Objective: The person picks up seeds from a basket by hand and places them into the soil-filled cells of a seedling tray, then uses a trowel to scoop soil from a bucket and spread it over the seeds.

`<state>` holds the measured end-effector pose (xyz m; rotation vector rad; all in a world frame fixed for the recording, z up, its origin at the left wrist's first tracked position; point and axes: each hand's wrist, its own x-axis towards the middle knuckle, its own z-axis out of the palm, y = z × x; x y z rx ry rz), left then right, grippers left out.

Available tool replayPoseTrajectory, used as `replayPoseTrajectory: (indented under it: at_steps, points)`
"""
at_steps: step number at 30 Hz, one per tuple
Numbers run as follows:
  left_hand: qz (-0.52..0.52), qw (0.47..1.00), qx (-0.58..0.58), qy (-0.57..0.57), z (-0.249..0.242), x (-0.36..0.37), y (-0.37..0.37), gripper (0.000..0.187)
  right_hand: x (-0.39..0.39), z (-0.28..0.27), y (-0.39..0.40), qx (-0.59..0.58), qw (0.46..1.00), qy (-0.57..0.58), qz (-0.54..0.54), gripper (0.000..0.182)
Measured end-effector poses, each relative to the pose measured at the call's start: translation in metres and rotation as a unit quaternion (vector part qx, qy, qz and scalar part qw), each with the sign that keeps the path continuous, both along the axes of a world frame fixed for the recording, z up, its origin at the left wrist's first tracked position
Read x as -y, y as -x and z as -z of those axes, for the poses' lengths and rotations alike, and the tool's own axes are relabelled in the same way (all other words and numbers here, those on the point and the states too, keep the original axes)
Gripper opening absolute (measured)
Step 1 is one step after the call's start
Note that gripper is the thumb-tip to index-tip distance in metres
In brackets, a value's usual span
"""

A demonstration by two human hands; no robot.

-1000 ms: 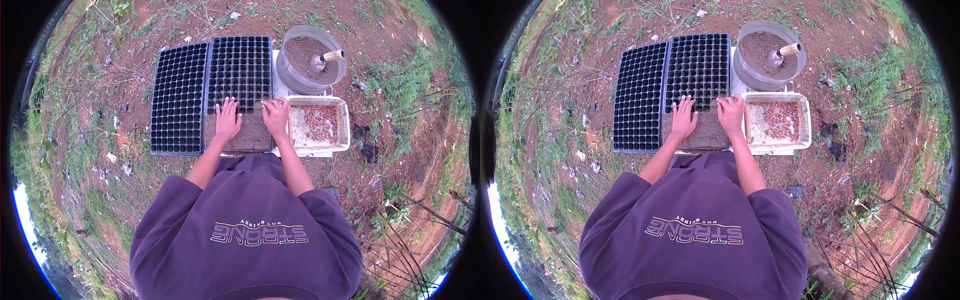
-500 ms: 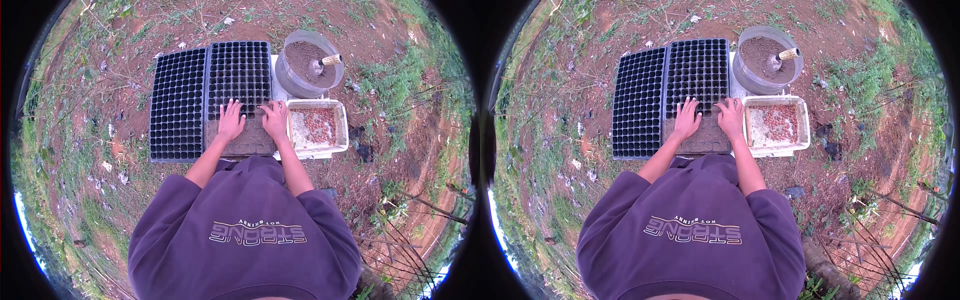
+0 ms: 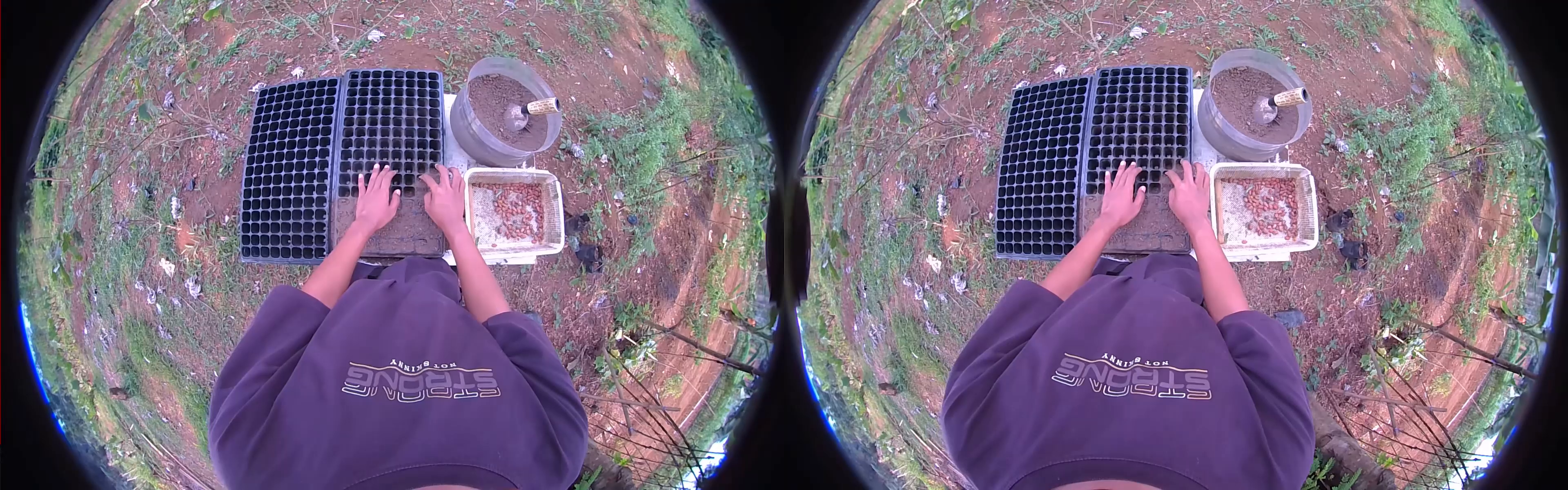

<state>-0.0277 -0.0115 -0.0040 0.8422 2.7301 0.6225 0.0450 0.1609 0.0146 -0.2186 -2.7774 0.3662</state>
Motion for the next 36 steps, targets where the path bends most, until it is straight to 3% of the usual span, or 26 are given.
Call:
replayPoseTrajectory:
  at_steps: [27,36]
  points:
    - [-0.032,0.999,0.016,0.005,-0.002,-0.004,0.0,0.049,0.007,-0.006,0.004,0.04,0.998,0.048,0.019,0.034]
    - [-0.033,0.999,0.017,0.008,-0.002,-0.006,-0.002,0.05,-0.006,0.006,-0.001,0.079,0.994,-0.058,-0.041,0.042]
